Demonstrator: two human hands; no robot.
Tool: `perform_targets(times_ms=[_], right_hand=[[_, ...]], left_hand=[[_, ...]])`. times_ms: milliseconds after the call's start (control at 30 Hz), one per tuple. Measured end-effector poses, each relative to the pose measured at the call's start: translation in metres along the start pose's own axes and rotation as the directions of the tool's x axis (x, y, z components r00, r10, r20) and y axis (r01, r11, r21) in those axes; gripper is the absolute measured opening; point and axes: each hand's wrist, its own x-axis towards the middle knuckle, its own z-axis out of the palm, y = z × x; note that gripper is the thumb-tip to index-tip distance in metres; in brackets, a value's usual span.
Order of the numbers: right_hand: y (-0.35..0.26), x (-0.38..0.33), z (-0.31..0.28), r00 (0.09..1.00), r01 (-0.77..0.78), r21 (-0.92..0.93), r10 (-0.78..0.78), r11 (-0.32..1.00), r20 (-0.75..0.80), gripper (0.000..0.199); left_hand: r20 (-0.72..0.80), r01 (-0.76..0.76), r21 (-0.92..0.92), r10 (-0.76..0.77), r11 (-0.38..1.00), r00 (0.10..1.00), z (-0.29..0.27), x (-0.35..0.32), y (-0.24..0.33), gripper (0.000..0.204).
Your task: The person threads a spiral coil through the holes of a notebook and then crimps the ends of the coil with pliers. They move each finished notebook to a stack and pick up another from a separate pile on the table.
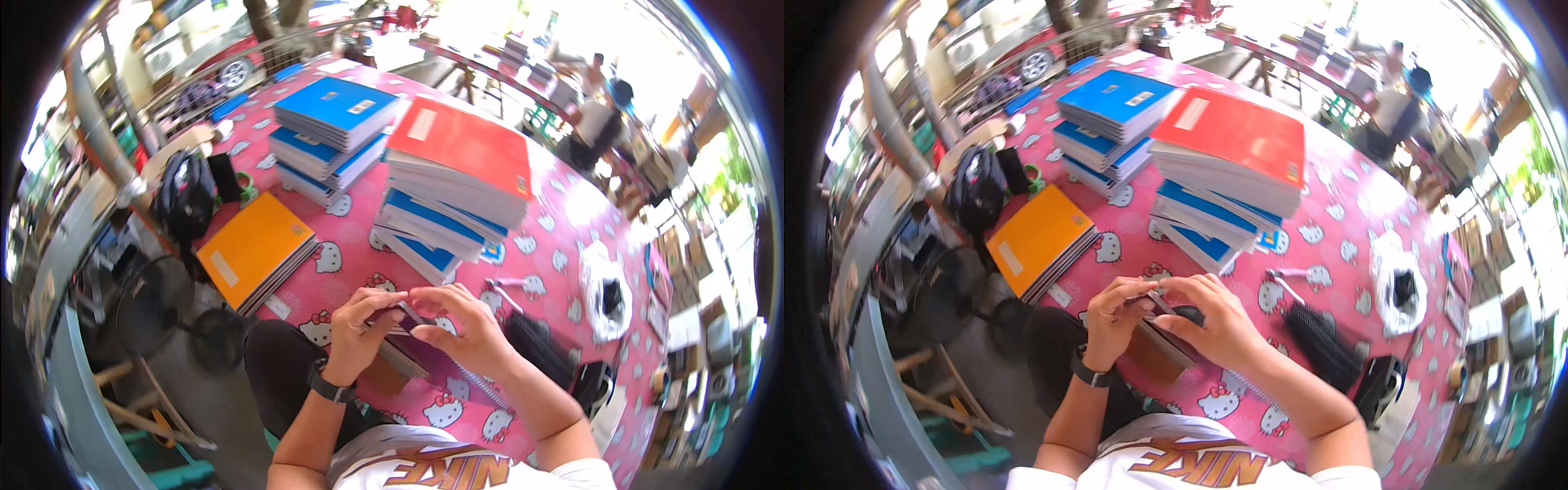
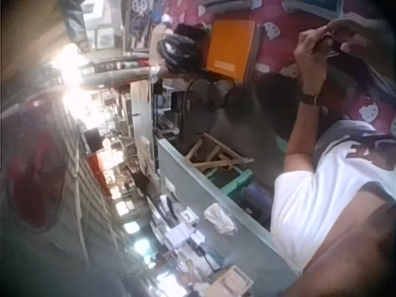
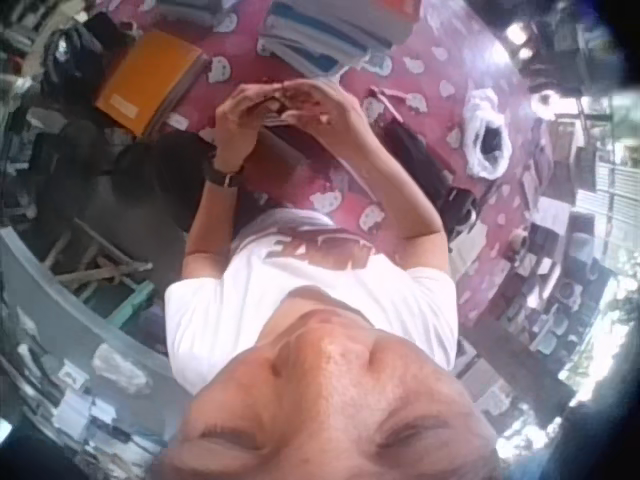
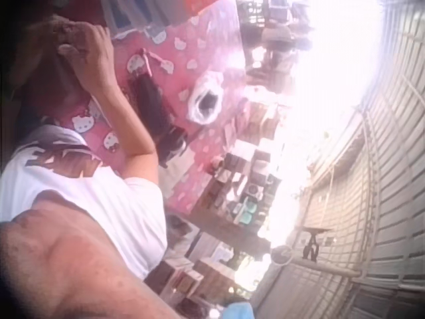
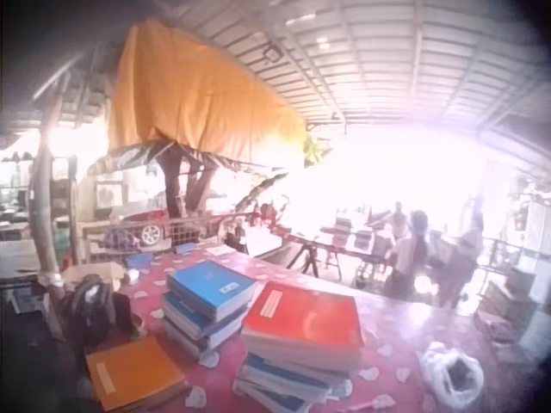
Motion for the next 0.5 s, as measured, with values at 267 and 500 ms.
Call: perform_targets(times_ms=[267, 500], right_hand=[[-0.025, -0.031, -0.007, 0.974, -0.211, 0.165, 0.221, 0.963, -0.045, 0.024], [-0.026, -0.036, 0.019, 0.962, 0.019, -0.240, -0.084, 0.971, -0.262, 0.025]], left_hand=[[-0.001, -0.192, -0.125, 0.193, 0.973, 0.981, 0.025, -0.014, 0.020, 0.016], [0.023, -0.163, -0.160, 0.169, 0.974, 0.985, 0.024, -0.027, 0.018, 0.014]])
